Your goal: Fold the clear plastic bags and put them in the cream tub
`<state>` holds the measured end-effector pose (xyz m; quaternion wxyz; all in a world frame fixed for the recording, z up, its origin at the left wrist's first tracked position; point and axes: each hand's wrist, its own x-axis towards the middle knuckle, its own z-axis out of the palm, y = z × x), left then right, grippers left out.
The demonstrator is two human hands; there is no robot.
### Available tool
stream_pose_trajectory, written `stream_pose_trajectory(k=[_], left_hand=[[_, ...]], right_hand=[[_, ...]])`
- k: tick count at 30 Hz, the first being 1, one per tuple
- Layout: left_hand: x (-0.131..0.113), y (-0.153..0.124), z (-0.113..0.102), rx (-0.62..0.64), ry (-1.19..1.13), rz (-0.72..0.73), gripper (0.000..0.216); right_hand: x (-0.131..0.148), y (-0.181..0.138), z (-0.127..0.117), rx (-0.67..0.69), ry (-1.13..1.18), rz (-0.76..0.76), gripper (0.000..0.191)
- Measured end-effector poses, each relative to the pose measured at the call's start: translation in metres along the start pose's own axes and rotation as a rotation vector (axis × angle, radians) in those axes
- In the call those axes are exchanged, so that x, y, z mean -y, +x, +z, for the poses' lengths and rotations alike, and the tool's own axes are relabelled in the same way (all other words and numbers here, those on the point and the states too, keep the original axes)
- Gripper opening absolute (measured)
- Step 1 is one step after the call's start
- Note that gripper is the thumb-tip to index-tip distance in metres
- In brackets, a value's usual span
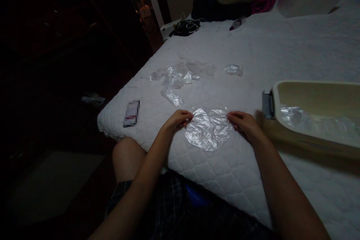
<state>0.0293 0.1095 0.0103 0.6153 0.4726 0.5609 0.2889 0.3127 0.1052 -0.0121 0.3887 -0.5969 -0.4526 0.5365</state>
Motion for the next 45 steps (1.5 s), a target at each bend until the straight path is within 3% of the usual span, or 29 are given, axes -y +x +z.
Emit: stream_pose_trajectory(k=[8, 16, 21, 26, 33, 36, 41, 45], left_hand=[[0.010, 0.004, 0.002, 0.032, -0.167, 0.129, 0.020], [0.018, 0.003, -0.006, 0.047, -0.108, 0.145, 0.029], [0.014, 0.001, -0.005, 0.024, -0.116, 0.111, 0.028], [0.017, -0.001, -0.002, 0.032, -0.148, 0.188, 0.037], [0.023, 0.001, 0.002, 0.011, -0.105, 0.257, 0.035], [0.019, -0.001, 0.004, 0.001, -0.116, 0.249, 0.032], [0.019, -0.010, 0.002, -0.073, -0.180, 0.228, 0.029], [0.023, -0.022, -0.009, -0.072, -0.186, 0.187, 0.029]], right_hand=[[0.005, -0.012, 0.007, -0.048, 0.081, -0.010, 0.044], [-0.001, -0.010, 0.004, -0.026, 0.039, -0.088, 0.027], [0.004, -0.015, 0.006, -0.032, -0.003, -0.098, 0.025], [0.005, -0.019, 0.008, -0.008, 0.044, -0.111, 0.026], [0.004, -0.019, 0.014, -0.121, -0.207, -0.207, 0.032], [0.001, -0.017, 0.015, -0.150, -0.181, -0.240, 0.035], [0.002, -0.027, 0.007, -0.171, 0.012, -0.104, 0.036], [0.002, -0.044, 0.000, -0.027, -0.068, 0.086, 0.043]])
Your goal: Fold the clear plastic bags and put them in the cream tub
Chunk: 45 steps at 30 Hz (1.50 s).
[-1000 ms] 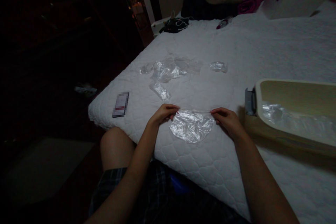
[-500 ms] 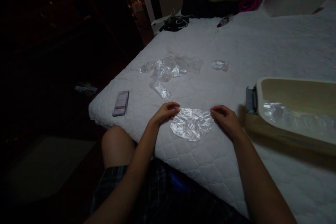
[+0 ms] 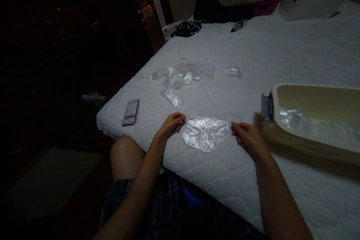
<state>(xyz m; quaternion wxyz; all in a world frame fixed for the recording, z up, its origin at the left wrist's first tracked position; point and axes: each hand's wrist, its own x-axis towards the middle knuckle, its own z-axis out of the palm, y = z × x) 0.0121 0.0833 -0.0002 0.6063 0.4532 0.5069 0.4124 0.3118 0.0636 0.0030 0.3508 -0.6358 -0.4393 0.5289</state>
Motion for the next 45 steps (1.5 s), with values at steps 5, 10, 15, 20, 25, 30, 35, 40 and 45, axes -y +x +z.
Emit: stream_pose_trajectory(k=[5, 10, 15, 20, 25, 30, 35, 40, 45], left_hand=[[-0.005, -0.006, -0.010, 0.130, 0.070, -0.158, 0.034], [-0.004, 0.002, -0.008, 0.215, 0.155, -0.225, 0.031], [0.003, 0.007, -0.005, 0.241, 0.091, -0.188, 0.027], [0.003, 0.003, 0.000, 0.177, 0.037, -0.136, 0.037], [0.005, 0.001, 0.004, 0.173, 0.024, -0.080, 0.034], [0.011, 0.001, 0.005, 0.134, 0.027, -0.018, 0.032], [0.013, -0.003, 0.005, 0.128, -0.060, -0.005, 0.038], [0.014, -0.006, 0.003, 0.151, -0.061, 0.007, 0.046], [0.020, -0.004, 0.002, 0.140, -0.003, 0.082, 0.042]], right_hand=[[0.000, -0.013, 0.000, 0.179, -0.012, 0.054, 0.046], [0.002, -0.012, 0.005, 0.198, 0.036, 0.018, 0.044], [0.000, -0.011, 0.012, 0.110, 0.024, -0.059, 0.046], [0.000, -0.011, 0.017, 0.062, 0.027, -0.065, 0.044], [-0.004, -0.006, 0.017, 0.032, 0.035, -0.108, 0.040], [-0.006, -0.005, 0.017, 0.010, 0.029, -0.132, 0.035], [-0.006, -0.005, 0.017, 0.021, 0.001, -0.129, 0.032], [-0.005, -0.006, 0.018, -0.016, 0.005, -0.151, 0.033], [-0.010, -0.004, 0.018, -0.049, 0.034, -0.216, 0.034]])
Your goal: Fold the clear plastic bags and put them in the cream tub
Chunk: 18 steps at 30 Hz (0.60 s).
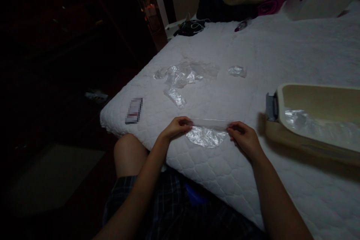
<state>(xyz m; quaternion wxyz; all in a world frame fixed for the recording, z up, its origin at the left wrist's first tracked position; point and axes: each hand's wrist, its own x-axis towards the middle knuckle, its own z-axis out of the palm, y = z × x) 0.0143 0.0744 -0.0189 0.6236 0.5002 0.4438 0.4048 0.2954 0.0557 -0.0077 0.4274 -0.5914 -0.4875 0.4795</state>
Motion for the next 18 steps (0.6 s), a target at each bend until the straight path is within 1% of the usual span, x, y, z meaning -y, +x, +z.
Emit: stream_pose_trajectory(k=[4, 6, 9, 12, 18], left_hand=[[-0.001, -0.001, 0.001, 0.043, 0.052, 0.125, 0.025], [-0.003, -0.002, 0.001, 0.066, 0.075, 0.181, 0.015], [-0.004, -0.003, -0.001, 0.073, 0.101, 0.214, 0.004], [-0.003, -0.004, -0.003, 0.093, 0.106, 0.230, 0.001], [-0.004, -0.009, -0.004, 0.117, 0.131, 0.224, 0.003]], right_hand=[[-0.005, 0.001, -0.003, 0.007, -0.021, -0.058, 0.031], [-0.007, 0.001, -0.005, 0.025, -0.075, -0.144, 0.026], [-0.008, 0.000, -0.007, 0.039, -0.131, -0.302, 0.018], [-0.008, -0.003, -0.008, 0.059, -0.130, -0.375, 0.016], [-0.011, -0.009, -0.006, 0.052, -0.147, -0.407, 0.014]])
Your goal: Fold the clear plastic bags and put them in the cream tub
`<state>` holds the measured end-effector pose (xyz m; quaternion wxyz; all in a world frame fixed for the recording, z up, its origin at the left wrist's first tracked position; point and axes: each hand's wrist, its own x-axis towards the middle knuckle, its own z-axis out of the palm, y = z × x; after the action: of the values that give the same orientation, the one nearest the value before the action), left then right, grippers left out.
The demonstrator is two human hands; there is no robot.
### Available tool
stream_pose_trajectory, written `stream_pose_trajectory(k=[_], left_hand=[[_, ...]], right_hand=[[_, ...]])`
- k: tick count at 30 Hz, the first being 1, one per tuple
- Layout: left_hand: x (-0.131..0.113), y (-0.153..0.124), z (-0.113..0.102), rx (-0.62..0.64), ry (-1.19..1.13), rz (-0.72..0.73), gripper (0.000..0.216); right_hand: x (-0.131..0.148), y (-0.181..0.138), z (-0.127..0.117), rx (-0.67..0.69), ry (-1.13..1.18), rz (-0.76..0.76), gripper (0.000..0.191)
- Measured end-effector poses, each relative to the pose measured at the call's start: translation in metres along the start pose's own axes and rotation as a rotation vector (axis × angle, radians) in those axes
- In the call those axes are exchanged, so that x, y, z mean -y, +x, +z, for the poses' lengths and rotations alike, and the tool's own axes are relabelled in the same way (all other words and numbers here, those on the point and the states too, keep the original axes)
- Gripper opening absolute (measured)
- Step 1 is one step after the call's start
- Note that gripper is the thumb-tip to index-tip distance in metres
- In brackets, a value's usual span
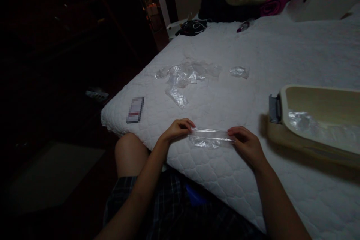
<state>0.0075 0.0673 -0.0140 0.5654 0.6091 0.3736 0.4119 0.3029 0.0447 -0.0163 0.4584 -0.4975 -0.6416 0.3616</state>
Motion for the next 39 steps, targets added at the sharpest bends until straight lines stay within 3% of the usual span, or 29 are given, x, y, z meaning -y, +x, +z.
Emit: stream_pose_trajectory(k=[10, 13, 21, 26, 29, 31, 35, 39], left_hand=[[-0.010, -0.013, -0.004, 0.050, 0.168, 0.021, 0.008], [-0.010, -0.018, -0.001, 0.040, 0.309, 0.076, 0.014], [-0.008, -0.041, 0.003, 0.060, 0.785, 0.288, 0.016], [-0.007, -0.047, 0.009, 0.062, 0.927, 0.349, 0.018], [-0.008, -0.046, 0.011, 0.060, 0.926, 0.341, 0.018], [-0.008, -0.045, 0.011, 0.060, 0.922, 0.338, 0.018], [-0.008, -0.046, 0.009, 0.067, 0.921, 0.340, 0.018], [-0.009, -0.047, 0.014, -0.005, 0.952, 0.366, 0.018]], right_hand=[[0.001, -0.006, 0.000, 0.046, -0.113, -0.124, 0.008], [0.003, -0.010, -0.001, 0.058, -0.155, -0.163, 0.006], [0.003, -0.014, 0.000, 0.083, -0.270, -0.281, 0.023], [0.010, -0.010, -0.006, -0.003, -0.300, -0.295, 0.026], [0.026, -0.011, -0.005, -0.141, -0.376, -0.273, 0.032], [0.039, -0.015, 0.003, -0.165, -0.483, -0.300, 0.035], [0.046, -0.032, 0.039, 0.139, -0.750, -0.406, 0.048], [0.029, -0.047, 0.067, 0.281, -0.901, -0.434, 0.064]])
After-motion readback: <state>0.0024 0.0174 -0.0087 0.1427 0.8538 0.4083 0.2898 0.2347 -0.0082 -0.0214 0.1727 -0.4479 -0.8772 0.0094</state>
